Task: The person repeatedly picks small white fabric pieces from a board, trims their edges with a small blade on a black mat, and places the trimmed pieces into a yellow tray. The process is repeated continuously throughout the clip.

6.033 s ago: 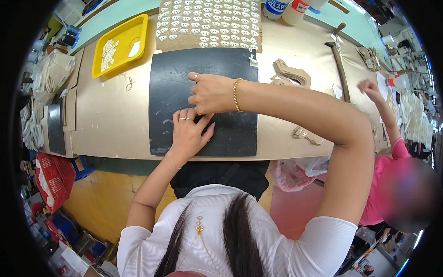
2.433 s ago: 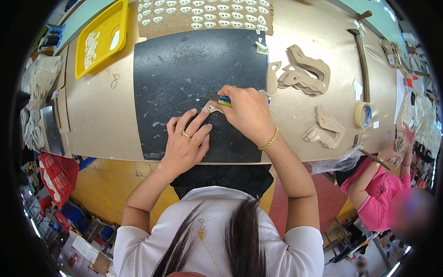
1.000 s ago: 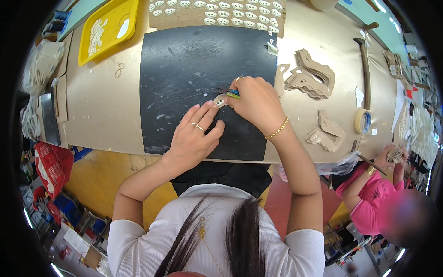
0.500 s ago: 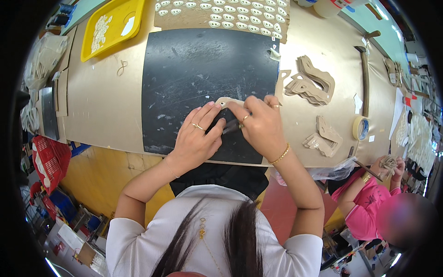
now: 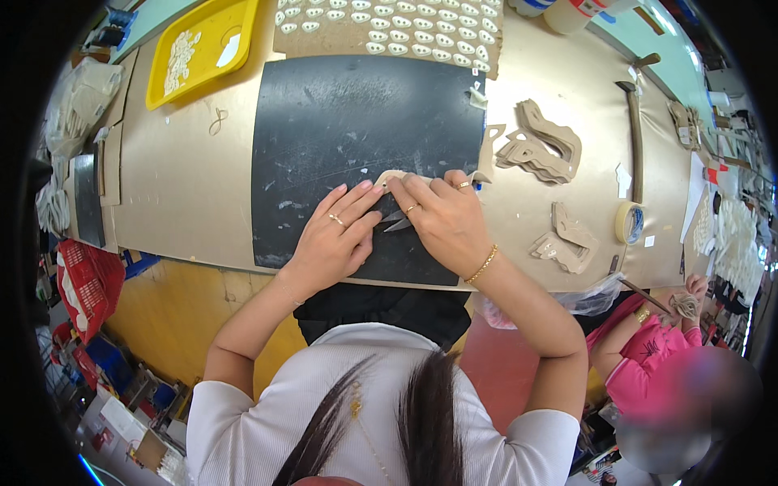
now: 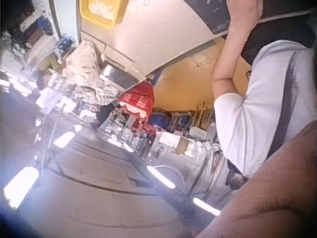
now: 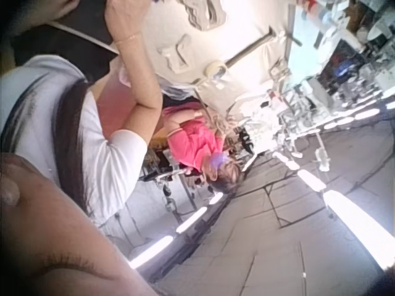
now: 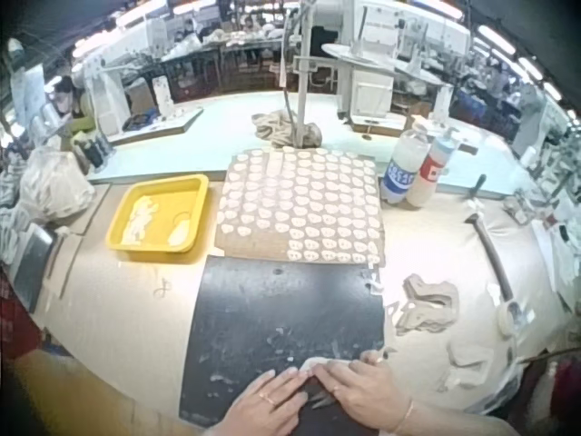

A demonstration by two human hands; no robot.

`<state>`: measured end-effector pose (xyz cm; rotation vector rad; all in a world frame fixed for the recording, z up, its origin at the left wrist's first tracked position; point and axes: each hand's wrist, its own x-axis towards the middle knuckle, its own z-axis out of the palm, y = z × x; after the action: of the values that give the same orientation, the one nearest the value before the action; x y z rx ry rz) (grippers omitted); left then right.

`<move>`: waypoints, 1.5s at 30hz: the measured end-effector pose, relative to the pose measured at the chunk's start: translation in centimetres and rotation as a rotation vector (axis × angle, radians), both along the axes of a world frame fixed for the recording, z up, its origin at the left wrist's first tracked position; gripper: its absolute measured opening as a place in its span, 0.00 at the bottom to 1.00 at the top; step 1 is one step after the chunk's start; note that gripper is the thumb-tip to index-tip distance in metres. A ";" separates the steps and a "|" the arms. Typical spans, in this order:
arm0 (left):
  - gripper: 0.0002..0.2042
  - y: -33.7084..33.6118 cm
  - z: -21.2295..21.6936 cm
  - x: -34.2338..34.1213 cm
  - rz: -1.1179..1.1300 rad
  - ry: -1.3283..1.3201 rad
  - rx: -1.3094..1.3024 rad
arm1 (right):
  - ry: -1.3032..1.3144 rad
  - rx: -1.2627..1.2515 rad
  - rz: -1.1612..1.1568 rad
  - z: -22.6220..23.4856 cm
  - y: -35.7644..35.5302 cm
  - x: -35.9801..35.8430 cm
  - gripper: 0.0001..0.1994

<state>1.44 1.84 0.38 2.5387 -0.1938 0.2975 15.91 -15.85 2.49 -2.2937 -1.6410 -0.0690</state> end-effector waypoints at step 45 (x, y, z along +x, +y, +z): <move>0.24 -2.3 0.4 1.0 -0.047 -0.047 0.018 | 0.778 0.105 -1.049 1.0 -4.2 1.8 0.30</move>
<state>2.43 -0.43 0.79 2.5430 -0.2747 0.3385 17.68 -20.08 3.50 -2.3635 -0.0126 0.4256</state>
